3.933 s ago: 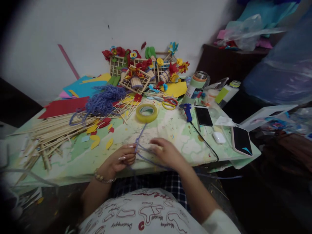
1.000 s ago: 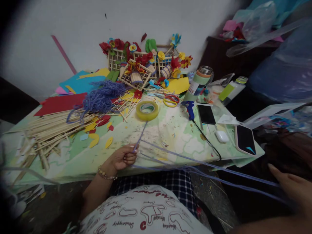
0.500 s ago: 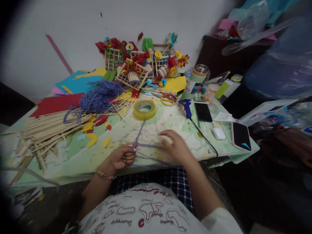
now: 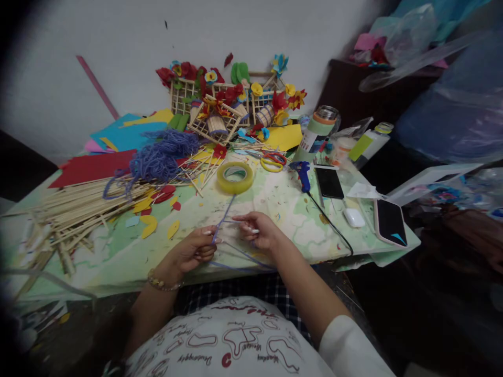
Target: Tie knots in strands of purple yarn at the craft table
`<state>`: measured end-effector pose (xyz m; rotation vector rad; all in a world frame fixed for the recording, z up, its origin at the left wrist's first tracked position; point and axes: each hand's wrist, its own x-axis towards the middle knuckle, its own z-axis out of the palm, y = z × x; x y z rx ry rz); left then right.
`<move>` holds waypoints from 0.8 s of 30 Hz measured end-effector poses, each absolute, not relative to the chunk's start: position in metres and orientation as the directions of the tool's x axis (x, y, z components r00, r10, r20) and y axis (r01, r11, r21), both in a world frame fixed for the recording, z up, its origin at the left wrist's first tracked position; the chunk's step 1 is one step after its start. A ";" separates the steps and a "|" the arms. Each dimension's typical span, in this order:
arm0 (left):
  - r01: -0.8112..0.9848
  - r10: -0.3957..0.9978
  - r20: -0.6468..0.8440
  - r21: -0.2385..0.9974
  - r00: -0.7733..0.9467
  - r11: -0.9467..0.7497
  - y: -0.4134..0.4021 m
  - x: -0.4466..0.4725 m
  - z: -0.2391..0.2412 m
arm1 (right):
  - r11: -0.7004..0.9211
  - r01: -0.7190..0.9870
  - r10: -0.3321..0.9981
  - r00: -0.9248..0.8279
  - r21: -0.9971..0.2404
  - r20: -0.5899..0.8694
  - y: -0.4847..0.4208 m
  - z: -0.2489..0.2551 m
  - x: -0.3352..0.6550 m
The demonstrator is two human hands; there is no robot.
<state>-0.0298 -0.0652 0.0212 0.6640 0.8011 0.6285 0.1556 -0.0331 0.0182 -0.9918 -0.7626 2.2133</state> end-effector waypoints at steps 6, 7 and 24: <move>0.005 0.889 -0.369 0.924 0.271 0.382 -0.070 -0.014 0.017 | -0.826 -0.327 0.536 -0.706 -0.459 -0.462 -0.053 0.019 0.152; 0.049 0.914 -0.336 0.941 0.229 0.334 -0.071 -0.013 0.015 | -0.837 -0.319 0.516 -0.731 -0.445 -0.446 -0.055 0.018 0.149; -0.474 0.893 -0.431 0.818 -0.131 0.325 -0.095 -0.121 0.020 | -0.730 -0.339 0.624 -0.686 -0.594 -0.375 -0.042 0.014 0.176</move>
